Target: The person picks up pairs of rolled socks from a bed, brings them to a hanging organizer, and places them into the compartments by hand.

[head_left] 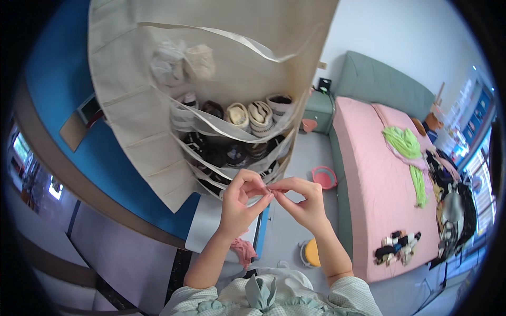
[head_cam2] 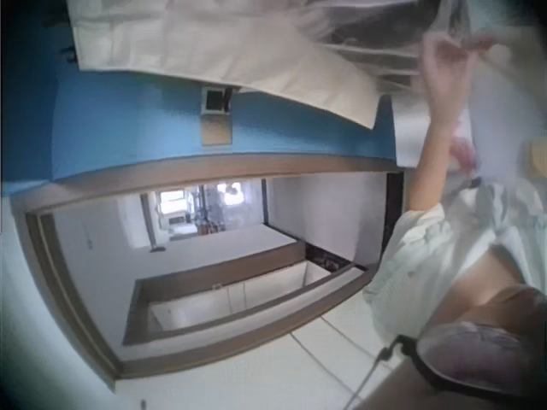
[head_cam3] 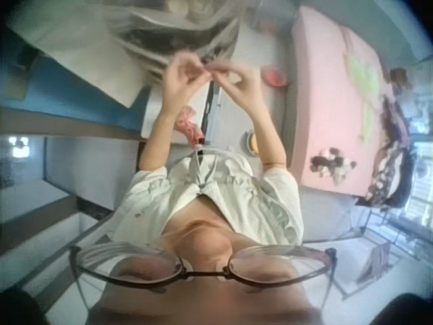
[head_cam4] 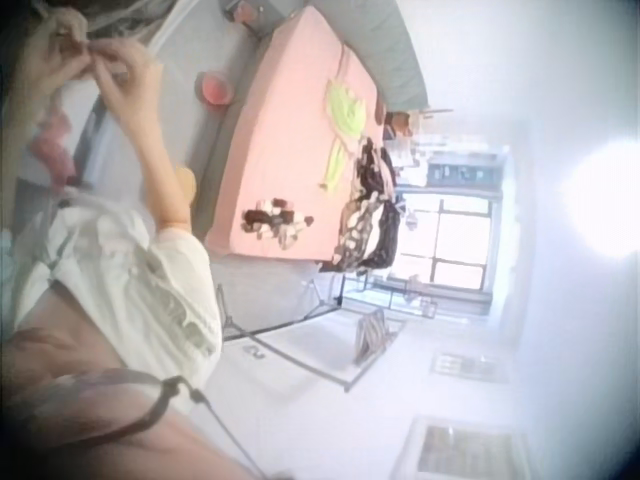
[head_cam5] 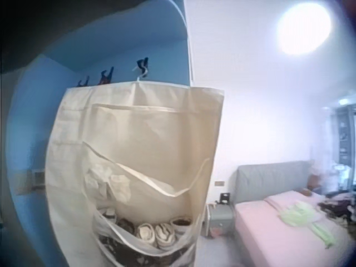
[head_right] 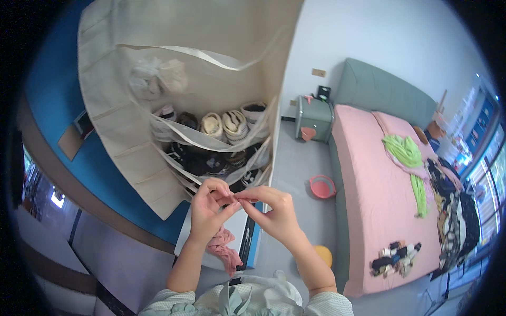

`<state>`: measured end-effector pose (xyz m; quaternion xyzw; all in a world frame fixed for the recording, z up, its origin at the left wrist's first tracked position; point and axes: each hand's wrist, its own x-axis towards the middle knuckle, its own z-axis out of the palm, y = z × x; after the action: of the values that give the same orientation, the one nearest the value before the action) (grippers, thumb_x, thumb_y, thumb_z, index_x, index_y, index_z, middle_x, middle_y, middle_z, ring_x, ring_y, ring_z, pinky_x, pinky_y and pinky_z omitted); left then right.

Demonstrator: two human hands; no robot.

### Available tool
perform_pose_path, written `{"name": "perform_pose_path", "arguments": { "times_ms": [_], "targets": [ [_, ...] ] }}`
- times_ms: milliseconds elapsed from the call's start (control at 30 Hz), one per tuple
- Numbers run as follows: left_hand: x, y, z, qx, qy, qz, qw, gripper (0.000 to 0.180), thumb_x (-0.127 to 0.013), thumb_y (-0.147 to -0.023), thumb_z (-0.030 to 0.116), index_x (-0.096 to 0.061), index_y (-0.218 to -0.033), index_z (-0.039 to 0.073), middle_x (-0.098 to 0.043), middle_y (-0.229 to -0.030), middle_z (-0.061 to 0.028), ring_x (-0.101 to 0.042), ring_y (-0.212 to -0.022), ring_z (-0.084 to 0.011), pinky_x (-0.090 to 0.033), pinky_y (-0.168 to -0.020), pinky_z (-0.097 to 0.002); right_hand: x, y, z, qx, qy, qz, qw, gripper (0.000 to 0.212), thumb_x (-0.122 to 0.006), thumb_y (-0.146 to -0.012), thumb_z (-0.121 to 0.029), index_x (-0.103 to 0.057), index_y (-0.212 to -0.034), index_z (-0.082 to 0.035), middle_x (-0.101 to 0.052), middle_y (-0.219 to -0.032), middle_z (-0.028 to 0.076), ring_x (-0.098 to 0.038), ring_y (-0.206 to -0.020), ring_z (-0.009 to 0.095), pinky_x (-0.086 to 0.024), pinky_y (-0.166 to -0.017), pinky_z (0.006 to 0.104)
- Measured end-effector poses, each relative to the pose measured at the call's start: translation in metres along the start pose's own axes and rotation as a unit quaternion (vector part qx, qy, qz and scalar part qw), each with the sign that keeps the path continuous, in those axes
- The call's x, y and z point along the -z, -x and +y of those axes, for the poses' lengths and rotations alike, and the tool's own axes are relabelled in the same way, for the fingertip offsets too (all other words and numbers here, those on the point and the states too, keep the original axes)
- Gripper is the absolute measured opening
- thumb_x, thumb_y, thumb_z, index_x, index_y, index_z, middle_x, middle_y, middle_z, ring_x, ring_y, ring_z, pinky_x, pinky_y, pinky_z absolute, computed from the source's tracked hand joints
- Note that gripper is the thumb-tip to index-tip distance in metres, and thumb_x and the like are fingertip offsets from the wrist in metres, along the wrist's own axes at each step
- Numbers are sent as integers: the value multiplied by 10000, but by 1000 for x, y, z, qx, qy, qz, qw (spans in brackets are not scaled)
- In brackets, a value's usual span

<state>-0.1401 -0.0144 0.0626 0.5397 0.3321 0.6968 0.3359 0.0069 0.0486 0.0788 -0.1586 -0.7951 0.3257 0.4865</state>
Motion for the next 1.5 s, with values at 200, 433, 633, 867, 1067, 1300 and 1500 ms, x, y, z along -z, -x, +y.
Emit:
{"name": "perform_pose_path", "arguments": {
  "times_ms": [200, 433, 633, 867, 1067, 1300, 1500],
  "targets": [
    [-15, 22, -36, 75, 67, -66, 993, 305, -623, -729, -144, -476, -931, 32, -466, -945, -32, -564, -888, -106, -507, -830, -259, 10, 52, -2, -69, 51, 64, 994, 147, -661, -738, 8, -686, -872, -46, -679, -804, 82, -653, -705, 191, -511, -633, 274],
    [-53, 39, -57, 142, 115, -160, 970, 314, -618, -733, -142, -464, -943, 33, -461, -935, -21, -590, -876, -113, -521, -818, -254, 38, 110, -22, -137, 125, 108, 977, 138, -666, -725, 25, -685, -853, -21, -678, -794, 87, -647, -699, 180, -503, -625, 262],
    [-96, 63, -60, 194, 122, -233, 945, 363, -626, -723, -145, -444, -977, 39, -443, -995, -28, -627, -879, -151, -532, -811, -261, 67, 158, -51, -200, 156, 131, 959, 133, -666, -736, 14, -686, -863, -25, -678, -796, 89, -644, -686, 188, -499, -617, 258],
    [-161, 95, -43, 211, 130, -316, 916, 380, -640, -719, -125, -429, -986, 44, -444, -1011, -28, -643, -838, -153, -541, -770, -261, 113, 221, -95, -233, 218, 124, 940, 143, -674, -734, 9, -691, -868, -39, -682, -797, 75, -649, -689, 183, -506, -614, 263],
    [-233, 143, -32, 249, 105, -396, 878, 453, -661, -697, -126, -410, -1024, 62, -420, -1031, -31, -646, -816, -164, -547, -730, -248, 158, 293, -143, -255, 232, 144, 927, 138, -684, -720, 3, -689, -851, -40, -684, -801, 71, -650, -691, 185, -505, -605, 259],
    [-310, 207, -27, 289, 146, -464, 824, 449, -680, -702, -100, -418, -1030, 59, -427, -1036, -37, -638, -793, -147, -544, -698, -235, 194, 379, -194, -308, 249, 175, 902, 119, -687, -726, -26, -683, -842, -49, -674, -777, 63, -636, -661, 187, -500, -587, 276],
    [-372, 249, -22, 315, 158, -528, 773, 399, -671, -724, -45, -435, -1032, 46, -425, -1028, -35, -617, -787, -122, -530, -681, -212, 214, 442, -229, -336, 290, 228, 867, 113, -686, -733, -39, -689, -845, -55, -670, -764, 62, -629, -651, 183, -495, -569, 272]
  ]
}}
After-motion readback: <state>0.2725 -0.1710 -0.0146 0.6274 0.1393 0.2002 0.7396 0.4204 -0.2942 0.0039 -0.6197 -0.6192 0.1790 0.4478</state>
